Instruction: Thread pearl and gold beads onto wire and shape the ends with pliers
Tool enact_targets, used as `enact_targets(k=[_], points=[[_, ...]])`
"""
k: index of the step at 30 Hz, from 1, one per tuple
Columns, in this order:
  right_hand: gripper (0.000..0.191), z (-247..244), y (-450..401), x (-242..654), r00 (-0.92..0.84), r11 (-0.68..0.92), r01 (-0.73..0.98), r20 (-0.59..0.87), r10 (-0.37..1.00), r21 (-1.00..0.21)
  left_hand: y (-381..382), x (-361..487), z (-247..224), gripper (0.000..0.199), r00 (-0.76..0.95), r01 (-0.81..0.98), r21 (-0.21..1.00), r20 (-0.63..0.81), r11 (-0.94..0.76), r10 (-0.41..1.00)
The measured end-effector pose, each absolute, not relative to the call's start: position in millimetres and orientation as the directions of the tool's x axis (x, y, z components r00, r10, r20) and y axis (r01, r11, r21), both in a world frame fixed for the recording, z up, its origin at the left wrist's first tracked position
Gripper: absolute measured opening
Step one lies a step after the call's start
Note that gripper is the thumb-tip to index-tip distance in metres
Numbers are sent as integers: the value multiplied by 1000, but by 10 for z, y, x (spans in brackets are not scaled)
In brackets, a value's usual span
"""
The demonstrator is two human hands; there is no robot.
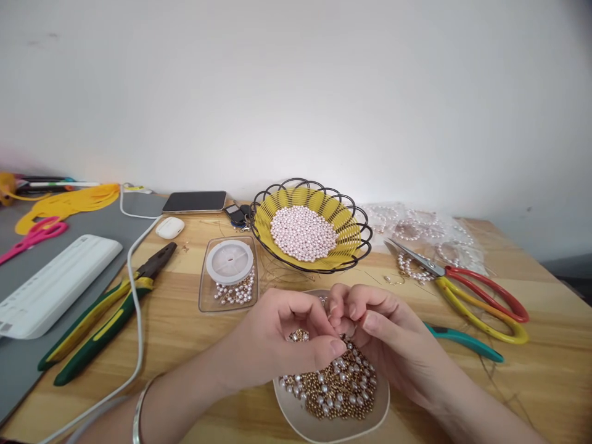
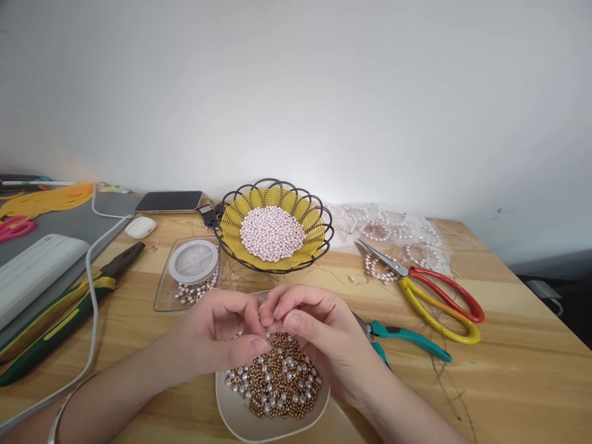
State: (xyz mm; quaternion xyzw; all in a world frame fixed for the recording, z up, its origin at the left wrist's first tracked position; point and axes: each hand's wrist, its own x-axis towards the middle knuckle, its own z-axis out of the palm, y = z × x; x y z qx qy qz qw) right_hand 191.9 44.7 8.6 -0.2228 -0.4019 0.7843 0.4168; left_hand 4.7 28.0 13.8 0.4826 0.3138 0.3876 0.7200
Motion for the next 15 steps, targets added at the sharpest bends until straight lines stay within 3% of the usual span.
enact_targets(k=[15], points=[[4,107,479,1944,-528,-238,-464,50,848,-853,294,30,151,21,520,-239,935,-104,262,848]])
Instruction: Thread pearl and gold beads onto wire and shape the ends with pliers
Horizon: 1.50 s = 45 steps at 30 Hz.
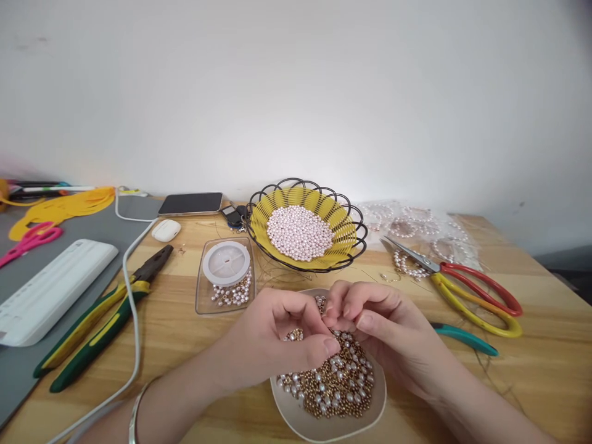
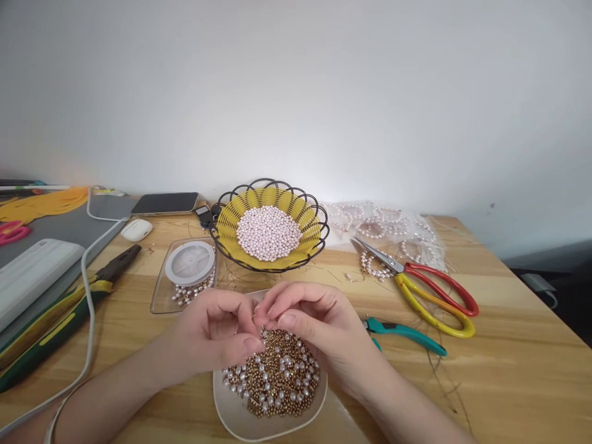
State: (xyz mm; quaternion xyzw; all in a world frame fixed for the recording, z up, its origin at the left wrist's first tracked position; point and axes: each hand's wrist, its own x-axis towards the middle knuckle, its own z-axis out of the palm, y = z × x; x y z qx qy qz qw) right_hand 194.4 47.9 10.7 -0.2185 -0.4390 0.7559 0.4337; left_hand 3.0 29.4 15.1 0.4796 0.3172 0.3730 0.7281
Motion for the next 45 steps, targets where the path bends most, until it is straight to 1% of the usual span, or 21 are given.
enact_targets(k=[8,17,27,32,37,41,45], points=[[3,82,497,1964,-517,-157,-435,103,850,-887,291,29,170,21,517,-228,936,-117,268,848],[2,127,551,2027,-528,0,-357,202,825,-934,301,30,212,21,513,-213,934,-143,287,846],[16,184,523,2072,-503,156,-259,271,821,-953,327,16,237,23,457,-116,962,-170,247,873],[18,179,528,2060,-497,180,-256,289,818,-950,329,17,217,25,459,-137,964,-143,229,877],[13,184,533,2052,-500,169,-255,280,820,-952,324,-2,194,23,463,-130,965,-144,228,875],[10,180,530,2049,-486,155,-273,275,830,-950,325,-7,196,22,474,-159,966,-107,205,874],[6,180,511,2035,-502,138,-266,259,825,-954,318,-6,202,21,473,-152,974,-78,169,878]])
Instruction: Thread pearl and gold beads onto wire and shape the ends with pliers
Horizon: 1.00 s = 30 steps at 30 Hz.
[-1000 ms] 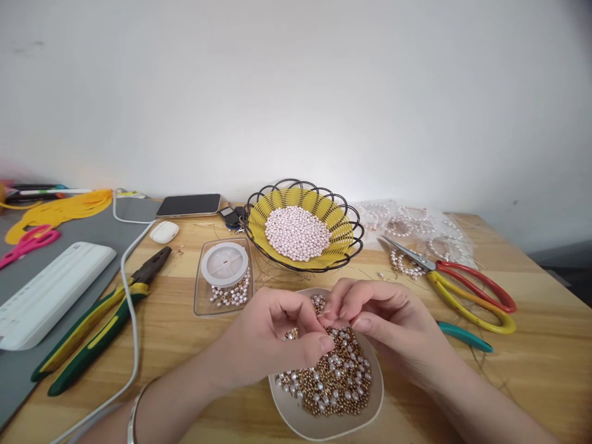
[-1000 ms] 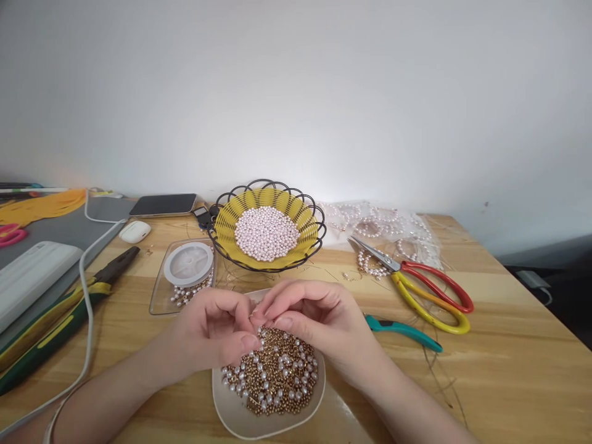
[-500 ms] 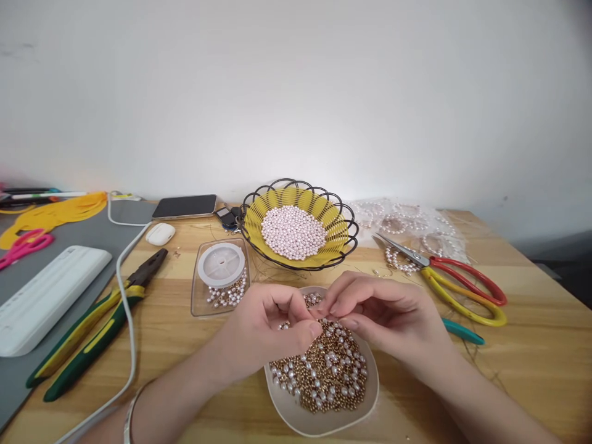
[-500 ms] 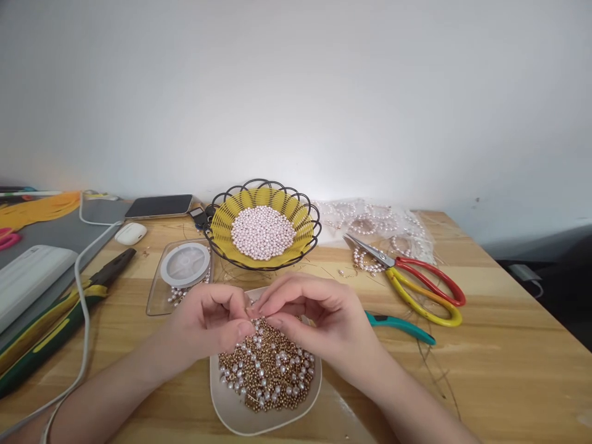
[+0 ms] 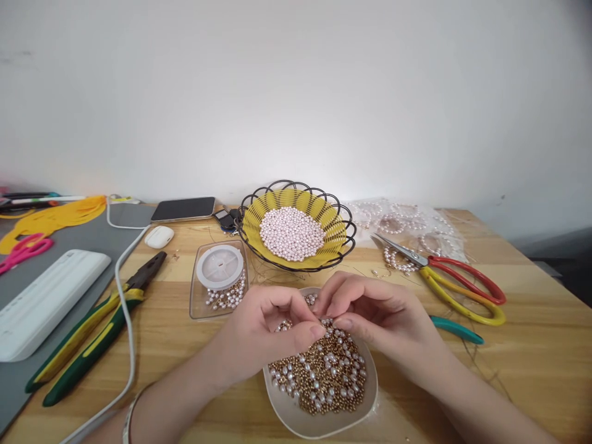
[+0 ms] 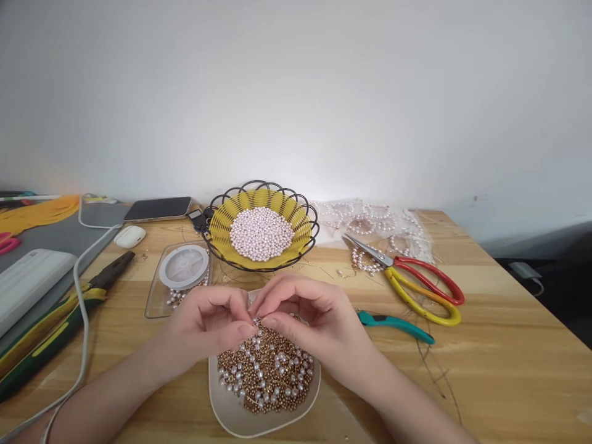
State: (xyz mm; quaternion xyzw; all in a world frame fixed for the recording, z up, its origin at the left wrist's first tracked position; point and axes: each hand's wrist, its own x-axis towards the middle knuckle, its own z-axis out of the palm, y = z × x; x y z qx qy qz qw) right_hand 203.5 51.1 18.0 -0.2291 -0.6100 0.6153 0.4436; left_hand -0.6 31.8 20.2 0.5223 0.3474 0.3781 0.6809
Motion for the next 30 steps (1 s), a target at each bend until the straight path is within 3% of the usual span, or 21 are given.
enact_targets(k=[13,20,22,25,30], points=[[10,204,482,2040,-400,285,-87,295,868,-955,323,5,262,18,519,-190,965,-58,181,853],[10,149,437,2029,-341,409,-67,406,848,-910,293,6,283,17,436,26,996,-92,90,895],[8,122,428,2033,-357,463,-14,437,826,-886,286,12,280,18,425,74,996,-85,59,901],[22,106,437,2029,-437,596,90,507,743,-798,284,21,272,17,429,85,996,-69,36,901],[16,131,464,1998,-497,705,152,563,661,-693,286,25,284,15,429,130,990,-13,-48,903]])
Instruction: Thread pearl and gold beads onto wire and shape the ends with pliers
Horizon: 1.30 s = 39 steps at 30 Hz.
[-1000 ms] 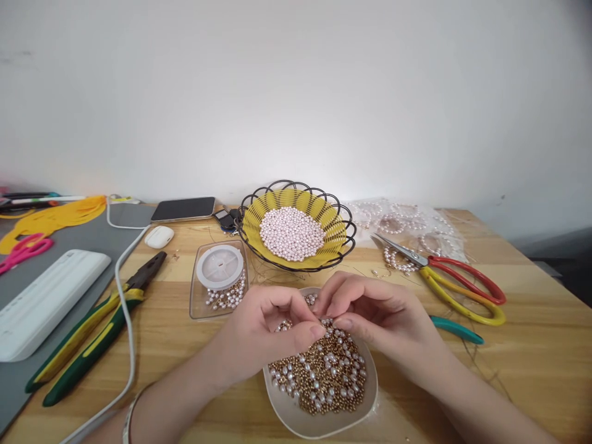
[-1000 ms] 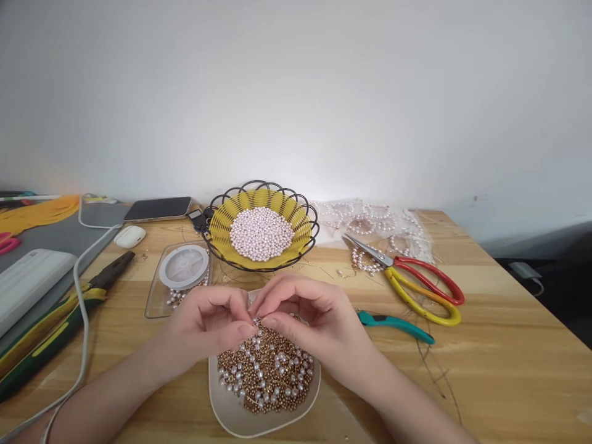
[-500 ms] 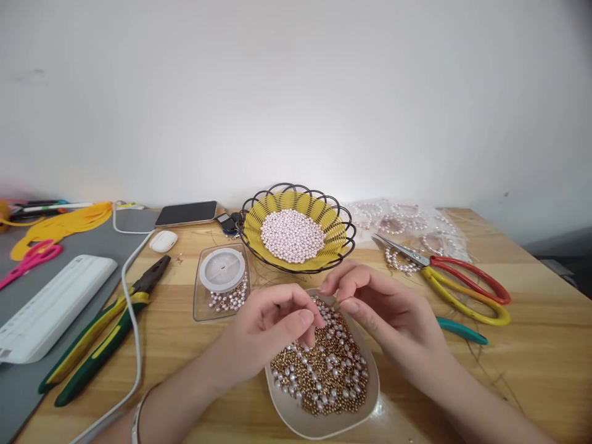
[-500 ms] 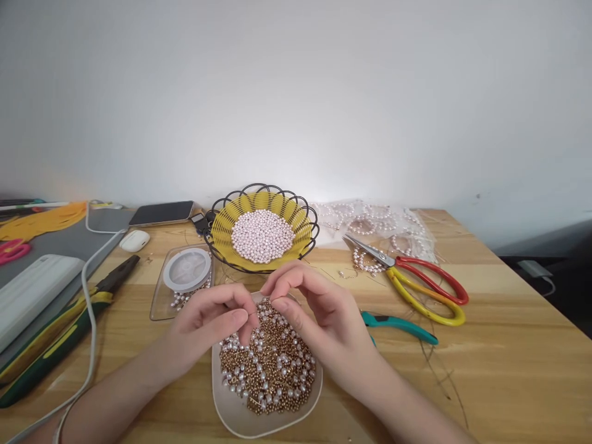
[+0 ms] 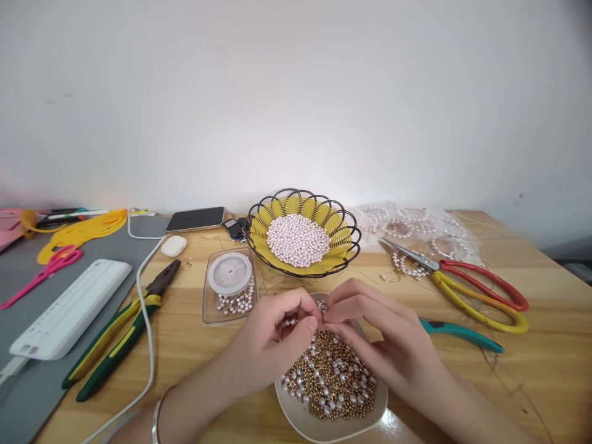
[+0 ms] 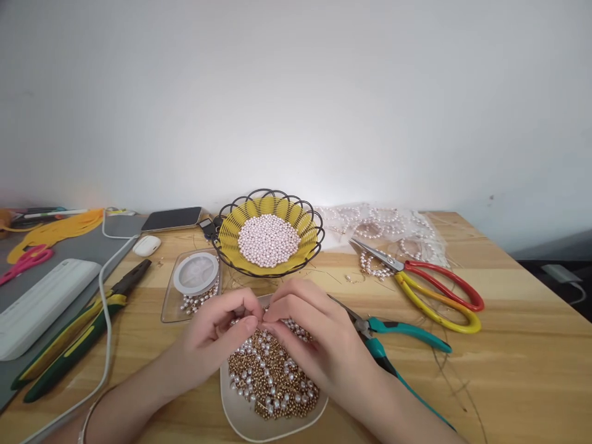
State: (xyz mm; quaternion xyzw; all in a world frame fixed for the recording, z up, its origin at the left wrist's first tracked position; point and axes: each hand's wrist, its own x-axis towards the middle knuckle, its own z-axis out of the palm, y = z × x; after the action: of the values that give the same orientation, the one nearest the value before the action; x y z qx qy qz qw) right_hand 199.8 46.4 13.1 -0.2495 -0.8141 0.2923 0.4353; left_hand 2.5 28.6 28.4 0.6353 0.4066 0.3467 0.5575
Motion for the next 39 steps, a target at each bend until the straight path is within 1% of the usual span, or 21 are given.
enact_targets(k=[6,10,12,18,21,25,28,31,39], points=[[17,117,417,1981,-514,699,186,538,668,-690,268,-4,238,14,477,205,957,84,-204,875],[16,94,398,1992,-534,718,203,540,651,-665,258,-17,205,14,509,278,916,114,-288,853],[16,95,392,2001,-536,723,202,543,647,-661,255,-16,204,18,523,295,901,125,-317,843],[17,110,383,2005,-540,739,213,554,634,-639,257,-10,219,27,543,296,882,160,-366,824],[17,114,391,2001,-537,736,217,552,638,-641,259,-2,218,28,547,291,878,174,-381,819],[16,120,407,1989,-556,730,274,516,651,-626,261,2,226,27,545,300,865,191,-402,817],[21,126,412,1968,-590,752,300,505,629,-586,264,-7,223,25,543,314,852,201,-419,815],[28,132,403,1950,-603,774,282,522,603,-568,263,-14,192,24,540,331,833,218,-443,813],[29,60,380,1929,-567,748,236,537,625,-621,235,2,94,19,530,350,755,329,-555,782]])
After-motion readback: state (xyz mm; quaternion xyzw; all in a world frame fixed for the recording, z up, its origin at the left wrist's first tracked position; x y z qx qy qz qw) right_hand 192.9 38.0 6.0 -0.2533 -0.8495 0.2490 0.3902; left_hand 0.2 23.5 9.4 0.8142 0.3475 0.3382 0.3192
